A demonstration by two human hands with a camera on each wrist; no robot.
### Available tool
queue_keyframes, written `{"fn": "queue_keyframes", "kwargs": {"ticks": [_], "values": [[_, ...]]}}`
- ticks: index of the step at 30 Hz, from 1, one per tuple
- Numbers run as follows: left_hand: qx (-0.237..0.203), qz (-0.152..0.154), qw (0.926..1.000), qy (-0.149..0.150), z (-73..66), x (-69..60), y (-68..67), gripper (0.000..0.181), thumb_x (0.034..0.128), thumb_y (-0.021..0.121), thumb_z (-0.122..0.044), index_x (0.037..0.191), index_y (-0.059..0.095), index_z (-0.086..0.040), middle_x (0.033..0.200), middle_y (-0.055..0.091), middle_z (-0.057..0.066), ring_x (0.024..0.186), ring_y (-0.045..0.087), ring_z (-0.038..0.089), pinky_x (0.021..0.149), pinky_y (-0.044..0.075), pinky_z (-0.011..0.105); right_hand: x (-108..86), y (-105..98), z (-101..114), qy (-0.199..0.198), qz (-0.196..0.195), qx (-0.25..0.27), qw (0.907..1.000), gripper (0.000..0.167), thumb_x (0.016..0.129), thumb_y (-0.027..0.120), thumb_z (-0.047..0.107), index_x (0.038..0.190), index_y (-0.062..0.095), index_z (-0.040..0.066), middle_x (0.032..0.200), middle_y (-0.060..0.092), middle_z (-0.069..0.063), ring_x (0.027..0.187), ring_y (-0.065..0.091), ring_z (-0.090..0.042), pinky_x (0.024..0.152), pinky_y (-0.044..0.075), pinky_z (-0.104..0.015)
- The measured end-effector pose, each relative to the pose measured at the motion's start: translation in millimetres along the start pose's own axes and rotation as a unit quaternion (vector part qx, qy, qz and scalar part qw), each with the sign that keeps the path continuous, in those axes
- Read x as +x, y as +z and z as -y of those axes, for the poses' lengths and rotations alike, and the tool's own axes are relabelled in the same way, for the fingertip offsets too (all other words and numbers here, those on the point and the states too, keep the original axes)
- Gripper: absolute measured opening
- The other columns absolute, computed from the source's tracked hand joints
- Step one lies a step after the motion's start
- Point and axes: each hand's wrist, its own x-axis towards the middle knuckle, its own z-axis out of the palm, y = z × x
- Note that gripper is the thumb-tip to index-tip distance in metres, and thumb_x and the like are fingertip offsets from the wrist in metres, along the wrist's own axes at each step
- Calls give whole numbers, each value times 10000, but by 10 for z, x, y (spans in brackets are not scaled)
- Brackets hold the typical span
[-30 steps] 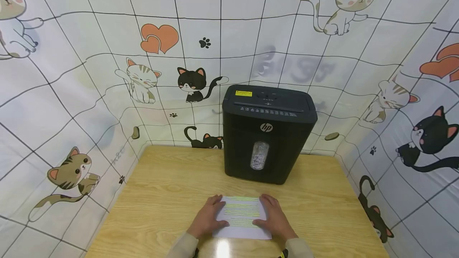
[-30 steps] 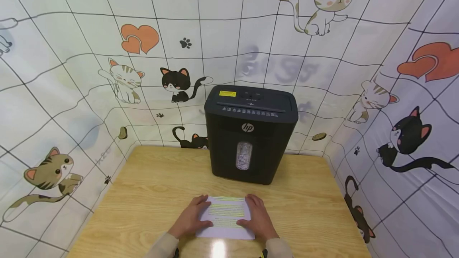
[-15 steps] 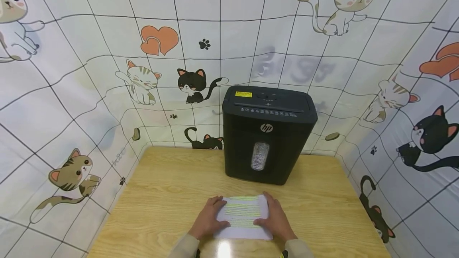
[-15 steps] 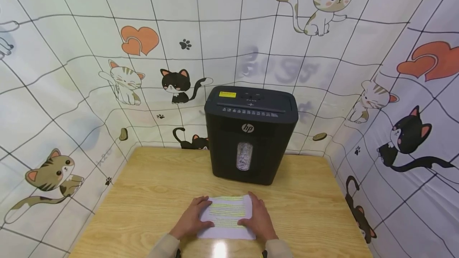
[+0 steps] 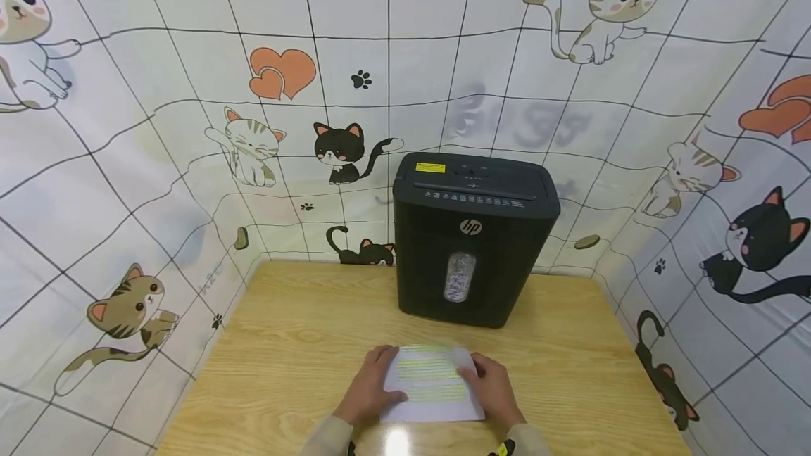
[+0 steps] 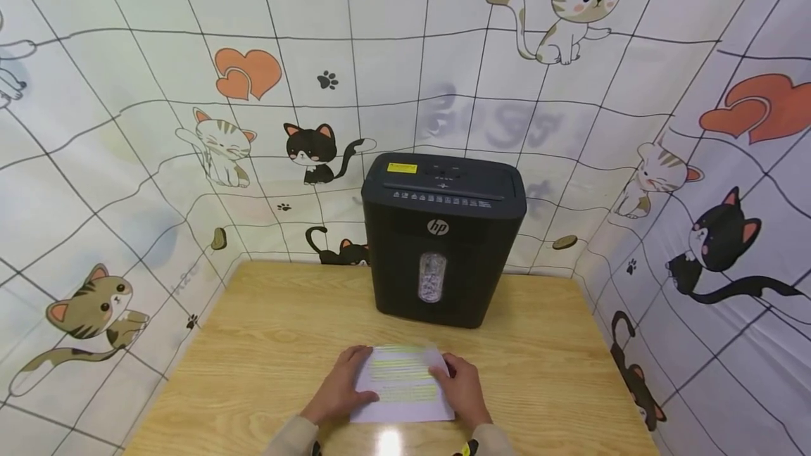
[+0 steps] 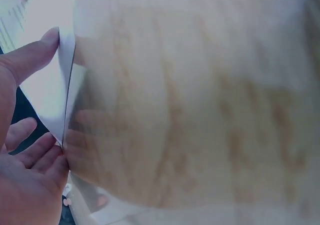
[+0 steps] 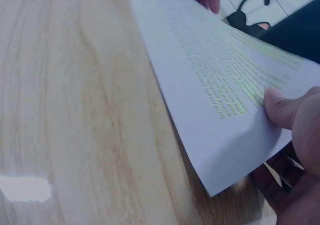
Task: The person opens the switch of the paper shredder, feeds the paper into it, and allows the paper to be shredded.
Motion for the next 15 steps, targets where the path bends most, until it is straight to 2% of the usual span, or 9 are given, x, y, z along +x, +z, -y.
{"fn": "queue_keyframes", "kwargs": {"ticks": [2,5,8,10,12,15], "values": [[-160,-6,9998,-83,21,15,-4,968,770,891,-364,1553,398,-81,1541,456,135,1415,470,346,1139,434,510,5,-23,-12,172,73,499,9986,199,885,803,218,1030,767,85,863,748,-21,720,595,-54,634,491,-221],[-470,-101,9987,-183,56,37,-14,971,792,881,-315,1573,355,-79,1517,488,130,1387,505,334,1134,434,516,13,-47,-18,442,189,963,9942,267,877,810,214,1082,766,50,905,771,-72,753,653,-74,651,524,-224],[-901,-293,9951,-295,85,54,-38,885,816,866,-243,1543,396,-61,1462,549,144,1333,555,336,1090,469,516,22,-55,-14,593,290,1134,9913,297,873,813,216,1103,762,34,928,776,-93,781,672,-90,664,536,-232],[-1232,-468,9906,-358,104,62,-56,741,831,856,-198,1459,493,-43,1392,605,148,1278,598,335,1043,504,500,29,-54,-2,707,308,1221,9895,283,869,815,204,1088,762,33,913,772,-101,763,669,-102,649,537,-236],[-1560,-572,9849,-478,114,67,-81,523,856,831,-167,1309,598,-49,1308,654,135,1230,639,329,1007,535,466,31,-49,18,779,275,1300,9881,263,867,814,183,1071,761,27,899,769,-110,737,664,-111,629,534,-240],[-2073,-609,9738,-710,99,66,-124,234,912,772,-136,1111,675,-59,1162,704,125,1055,717,264,866,600,364,28,-50,61,865,220,1386,9863,251,872,806,163,1072,758,18,905,769,-127,719,666,-121,611,534,-243]]}}
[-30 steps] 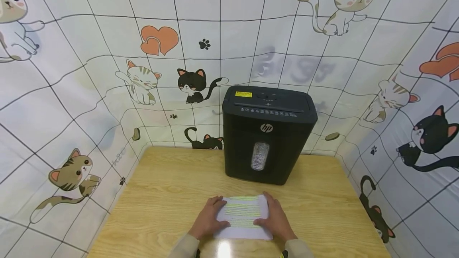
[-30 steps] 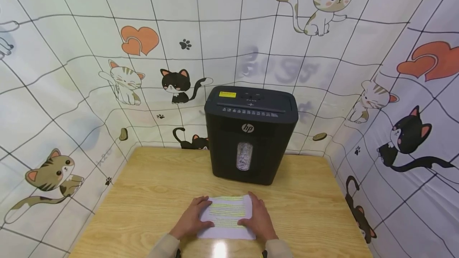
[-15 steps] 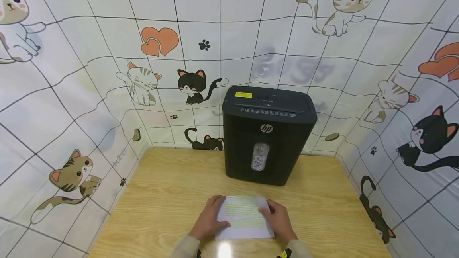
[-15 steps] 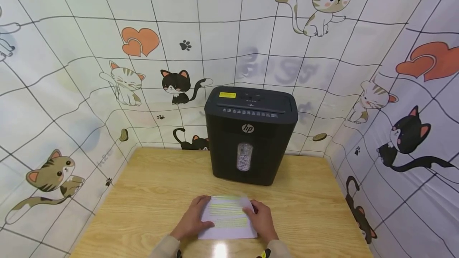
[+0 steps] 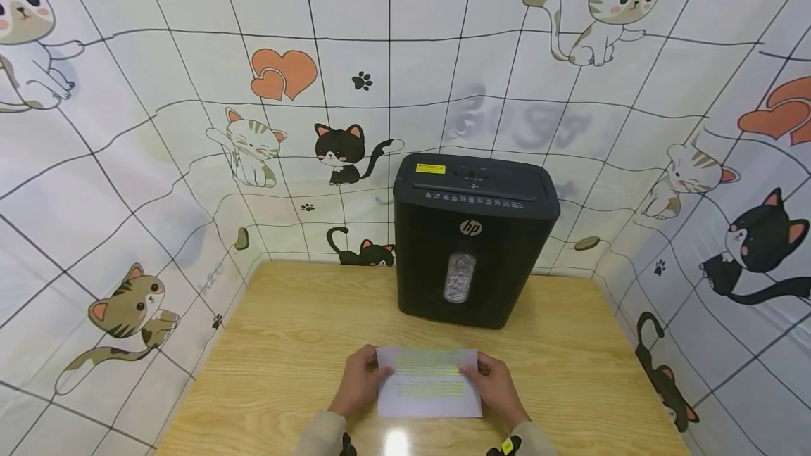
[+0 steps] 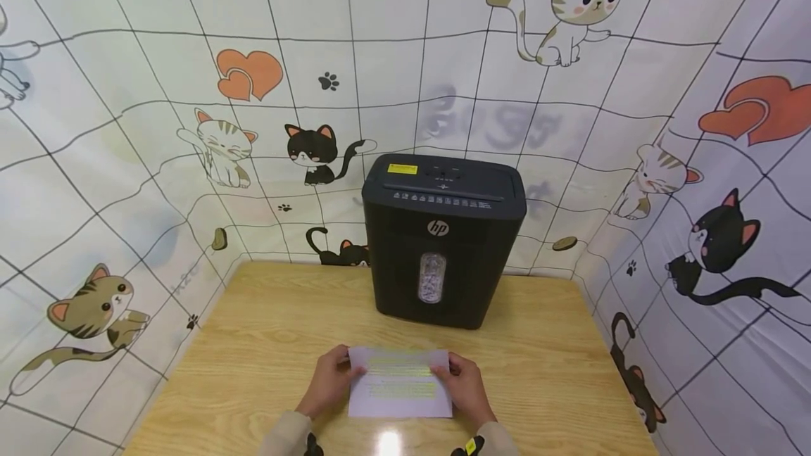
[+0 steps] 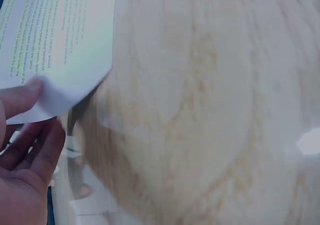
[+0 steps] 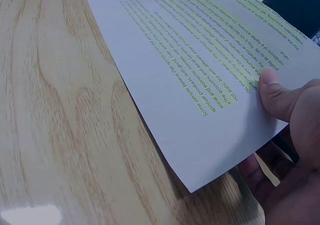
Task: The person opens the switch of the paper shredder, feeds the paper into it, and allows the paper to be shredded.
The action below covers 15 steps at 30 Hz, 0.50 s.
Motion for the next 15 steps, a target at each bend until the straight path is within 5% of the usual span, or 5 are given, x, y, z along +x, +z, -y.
{"fn": "queue_keyframes", "kwargs": {"ticks": [5,15], "values": [[-276,-66,9991,-323,-79,18,-40,95,967,713,-155,919,693,-76,1009,724,81,849,670,119,683,561,221,0,-2,40,0,-30,62,10000,266,887,796,167,1096,757,7,935,783,-148,728,691,-144,607,542,-253],[-108,-328,9994,-43,-174,92,-101,132,954,733,-168,856,700,-85,831,675,11,747,560,80,652,481,190,20,-60,152,8,-208,-487,9986,174,914,779,234,983,788,73,830,725,-29,725,570,-111,603,472,-233]]}}
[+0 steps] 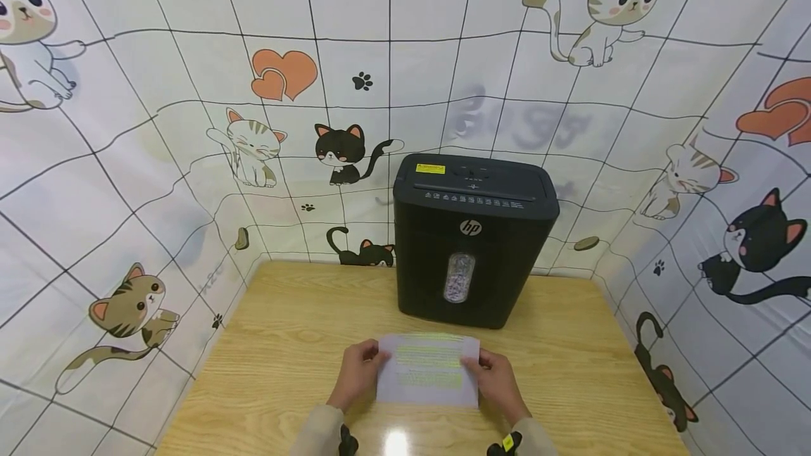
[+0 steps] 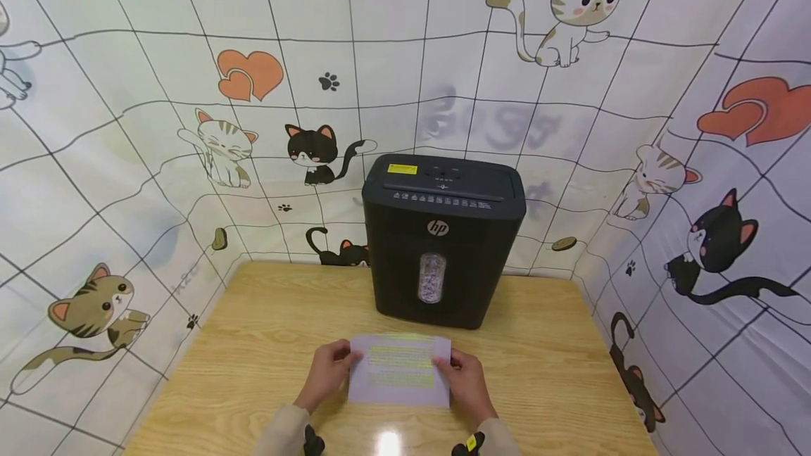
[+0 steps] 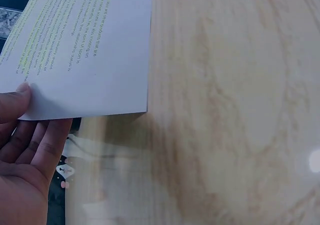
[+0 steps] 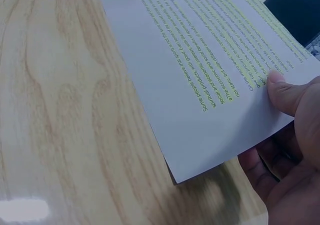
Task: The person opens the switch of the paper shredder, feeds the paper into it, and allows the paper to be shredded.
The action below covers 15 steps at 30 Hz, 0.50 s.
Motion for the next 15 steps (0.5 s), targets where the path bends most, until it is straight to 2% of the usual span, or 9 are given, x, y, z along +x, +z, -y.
{"fn": "queue_keyframes", "kwargs": {"ticks": [7,11,15], "values": [[-50,-9,9999,124,-77,40,-23,68,959,723,-138,940,753,-80,902,733,27,817,647,97,725,538,207,35,-97,106,-371,-210,-50,9991,125,862,832,204,881,786,89,817,745,-64,725,600,-75,600,475,-219],[-45,24,9999,92,-102,60,-27,75,961,721,-143,961,757,-78,915,739,25,824,652,93,726,535,202,73,-123,91,-490,-321,-152,9982,67,882,811,171,878,784,109,800,729,-27,706,570,-48,602,464,-213],[-100,47,9999,90,-129,86,-36,80,965,718,-152,963,757,-83,921,742,28,828,653,93,725,541,207,94,-158,96,-679,-394,-305,9964,86,907,787,183,882,776,102,779,696,-11,694,529,-44,605,442,-217]]}}
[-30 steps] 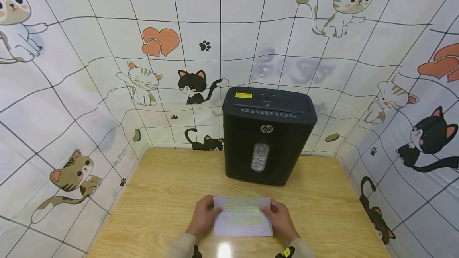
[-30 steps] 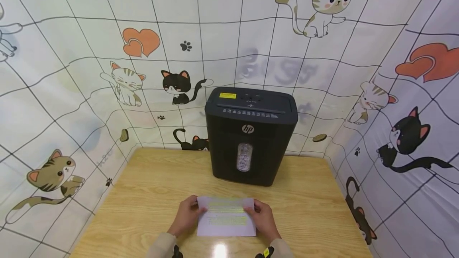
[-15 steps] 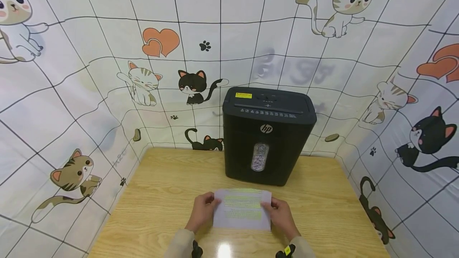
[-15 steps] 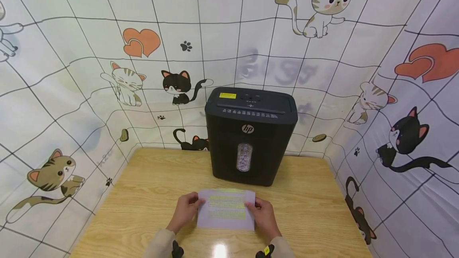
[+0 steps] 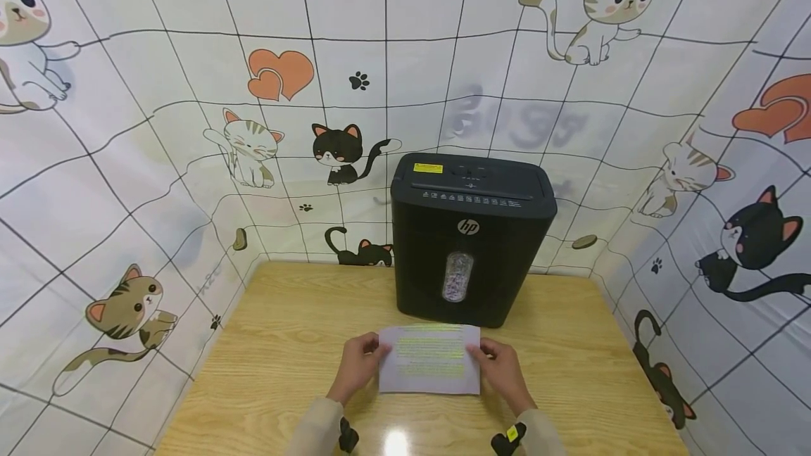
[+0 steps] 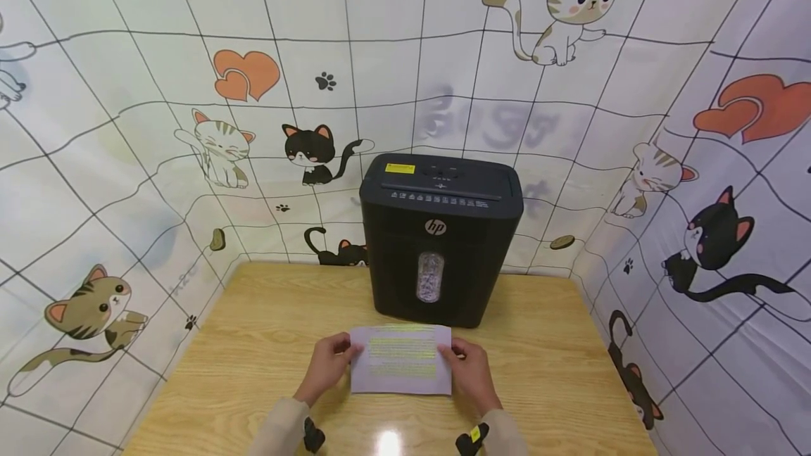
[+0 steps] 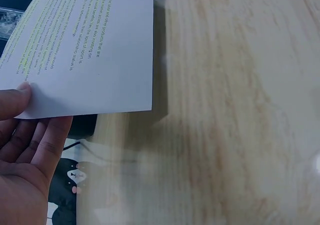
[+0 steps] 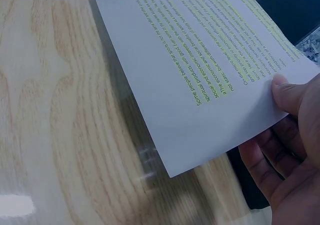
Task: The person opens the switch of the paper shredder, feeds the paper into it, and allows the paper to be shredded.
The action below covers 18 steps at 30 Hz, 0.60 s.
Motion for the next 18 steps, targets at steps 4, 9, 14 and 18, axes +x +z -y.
{"fn": "queue_keyframes", "kwargs": {"ticks": [4,9,14,18], "values": [[118,-66,9998,171,-38,34,-26,75,958,730,-162,929,752,-97,917,746,27,846,672,97,744,556,222,30,-45,45,0,65,-105,9999,101,908,789,199,887,779,101,803,706,-20,715,539,-62,613,451,-218],[219,-153,9991,340,-138,91,-78,76,955,734,-158,900,745,-107,918,751,31,879,699,134,781,569,243,86,-100,127,218,191,-192,9994,106,902,797,230,921,792,125,861,726,-23,762,553,-117,623,467,-225],[200,-196,9990,361,-256,159,-122,64,953,733,-148,914,749,-101,927,756,39,893,703,153,800,577,263,129,-161,208,187,136,-259,9994,135,892,810,274,885,780,143,867,731,-16,776,548,-131,629,443,-233],[161,-194,9989,387,-322,215,-141,52,951,733,-128,920,749,-90,932,753,45,896,696,145,800,587,268,163,-207,267,152,104,-217,9996,122,896,807,249,851,757,147,860,718,-16,774,545,-142,635,443,-235]]}}
